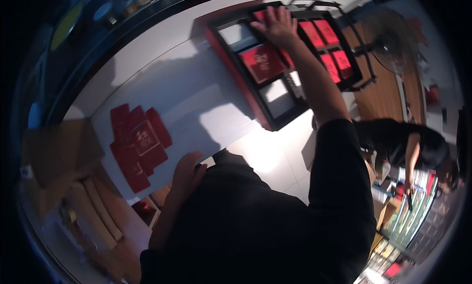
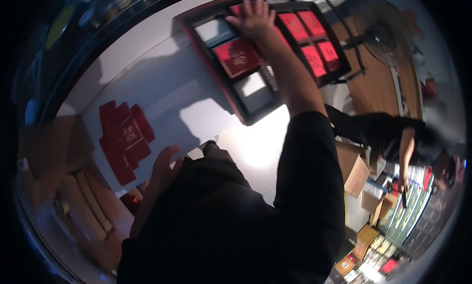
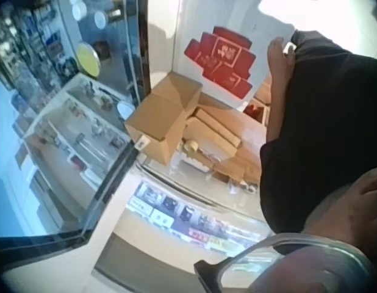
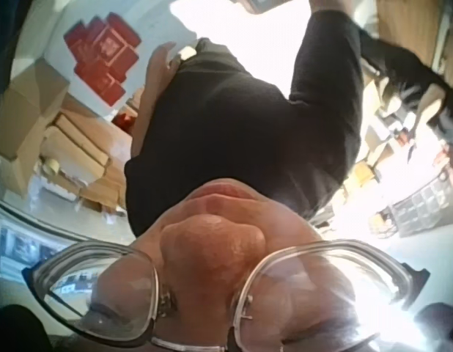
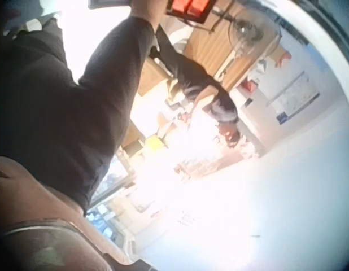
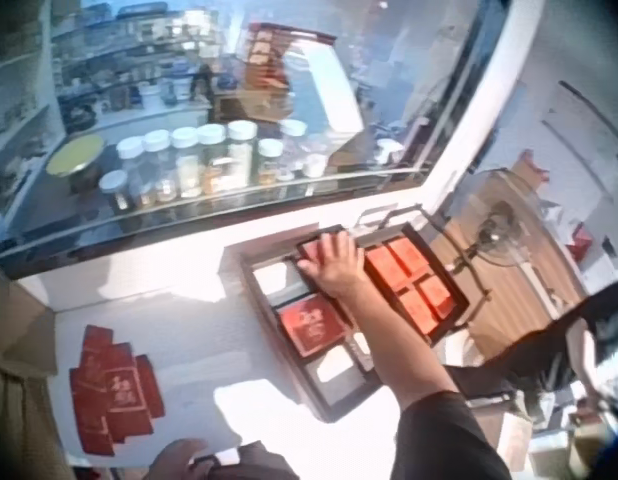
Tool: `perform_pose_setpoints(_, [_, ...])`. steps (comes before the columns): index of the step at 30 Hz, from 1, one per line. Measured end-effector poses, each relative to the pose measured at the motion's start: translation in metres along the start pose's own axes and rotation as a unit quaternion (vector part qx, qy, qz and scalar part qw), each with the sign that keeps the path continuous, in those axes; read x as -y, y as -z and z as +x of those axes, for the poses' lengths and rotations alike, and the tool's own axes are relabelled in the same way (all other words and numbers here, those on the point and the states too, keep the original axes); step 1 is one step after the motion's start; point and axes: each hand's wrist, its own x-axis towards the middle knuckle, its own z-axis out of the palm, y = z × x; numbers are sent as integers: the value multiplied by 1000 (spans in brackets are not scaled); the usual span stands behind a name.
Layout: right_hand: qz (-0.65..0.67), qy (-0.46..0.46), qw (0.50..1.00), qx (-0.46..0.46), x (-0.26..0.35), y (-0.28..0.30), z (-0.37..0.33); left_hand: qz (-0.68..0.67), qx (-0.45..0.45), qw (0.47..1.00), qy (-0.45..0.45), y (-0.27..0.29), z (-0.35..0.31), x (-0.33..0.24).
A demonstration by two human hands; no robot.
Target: The person folds flat red cardboard pieces into small rectangular boxes by hand. They place the assembled boxes into a black display tray. Finally, they lift the tray and place it into a larger brown cardboard shipping box.
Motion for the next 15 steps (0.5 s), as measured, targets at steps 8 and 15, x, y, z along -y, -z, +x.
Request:
perform_pose_setpoints(8, [-55, 9, 998, -16, -40, -22, 14, 62, -154, 980, 110, 24, -33, 55])
perform_pose_setpoints(15, [493, 90, 853, 143, 192, 5, -115, 48, -292, 915, 273, 40, -44, 137])
